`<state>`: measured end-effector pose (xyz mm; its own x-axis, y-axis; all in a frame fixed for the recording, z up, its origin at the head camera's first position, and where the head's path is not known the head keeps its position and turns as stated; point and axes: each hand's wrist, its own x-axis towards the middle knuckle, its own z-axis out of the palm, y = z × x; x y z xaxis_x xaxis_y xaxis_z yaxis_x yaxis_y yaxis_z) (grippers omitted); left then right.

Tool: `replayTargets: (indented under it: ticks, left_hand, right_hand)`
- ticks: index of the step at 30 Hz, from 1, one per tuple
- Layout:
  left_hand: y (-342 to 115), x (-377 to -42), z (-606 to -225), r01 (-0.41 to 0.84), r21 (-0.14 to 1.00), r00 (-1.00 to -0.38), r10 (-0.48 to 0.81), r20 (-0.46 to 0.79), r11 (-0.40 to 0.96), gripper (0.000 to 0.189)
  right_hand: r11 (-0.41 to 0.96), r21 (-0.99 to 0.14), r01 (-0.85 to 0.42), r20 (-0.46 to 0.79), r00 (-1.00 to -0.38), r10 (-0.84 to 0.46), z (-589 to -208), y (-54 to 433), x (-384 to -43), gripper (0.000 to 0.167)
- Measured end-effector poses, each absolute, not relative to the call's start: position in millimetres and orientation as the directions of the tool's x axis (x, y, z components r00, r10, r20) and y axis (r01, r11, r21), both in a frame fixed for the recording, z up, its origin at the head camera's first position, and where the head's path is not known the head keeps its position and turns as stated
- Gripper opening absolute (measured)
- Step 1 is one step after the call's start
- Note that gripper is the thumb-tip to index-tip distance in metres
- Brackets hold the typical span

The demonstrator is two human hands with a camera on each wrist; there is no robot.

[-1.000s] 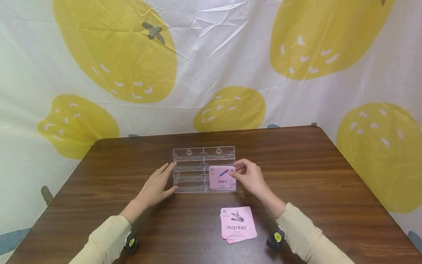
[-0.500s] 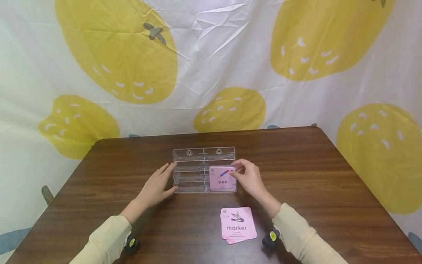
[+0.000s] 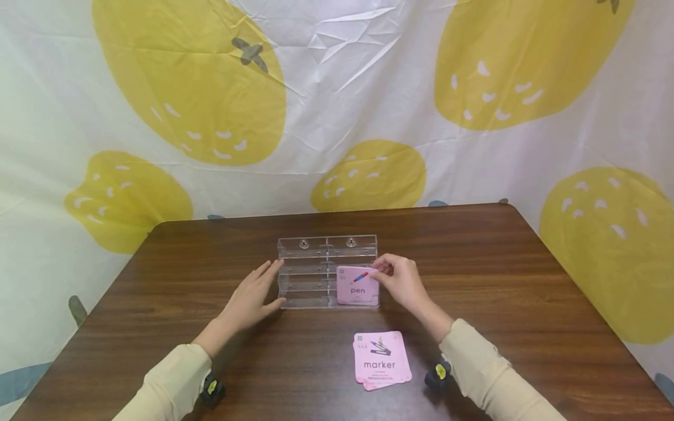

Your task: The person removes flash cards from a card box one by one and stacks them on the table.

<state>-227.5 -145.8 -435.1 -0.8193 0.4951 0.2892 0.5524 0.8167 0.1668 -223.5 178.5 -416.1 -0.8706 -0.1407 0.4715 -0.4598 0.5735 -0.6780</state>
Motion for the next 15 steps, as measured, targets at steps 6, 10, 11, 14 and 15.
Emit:
replayTargets:
  ticks: [6,10,11,14,15]
  left_hand:
    - [-145.7,-227.7,-435.3,0.550,0.167,-0.822,0.494,0.284,0.818,0.075]
    - [-145.6,-227.5,-435.3,0.547,0.172,-0.824,0.491,0.284,0.819,0.075]
    - [-145.6,-227.4,-435.2,0.547,0.174,-0.824,0.490,0.285,0.819,0.075]
    - [-145.6,-227.3,-435.2,0.545,0.175,-0.825,0.487,0.286,0.820,0.075]
    - [-145.6,-227.3,-435.3,0.544,0.174,-0.825,0.487,0.285,0.821,0.075]
  right_hand:
    - [0.587,-0.653,-0.478,0.485,-0.860,-0.160,-411.7,179.4,-223.8,0.006]
    - [0.601,-0.642,-0.477,0.484,-0.859,-0.164,-408.3,180.1,-223.4,0.006]
    - [0.603,-0.639,-0.477,0.484,-0.859,-0.166,-407.5,180.3,-223.4,0.006]
    - [0.609,-0.635,-0.476,0.481,-0.860,-0.171,-406.1,180.8,-223.6,0.006]
    - [0.610,-0.634,-0.475,0.480,-0.861,-0.171,-405.8,181.1,-223.7,0.006]
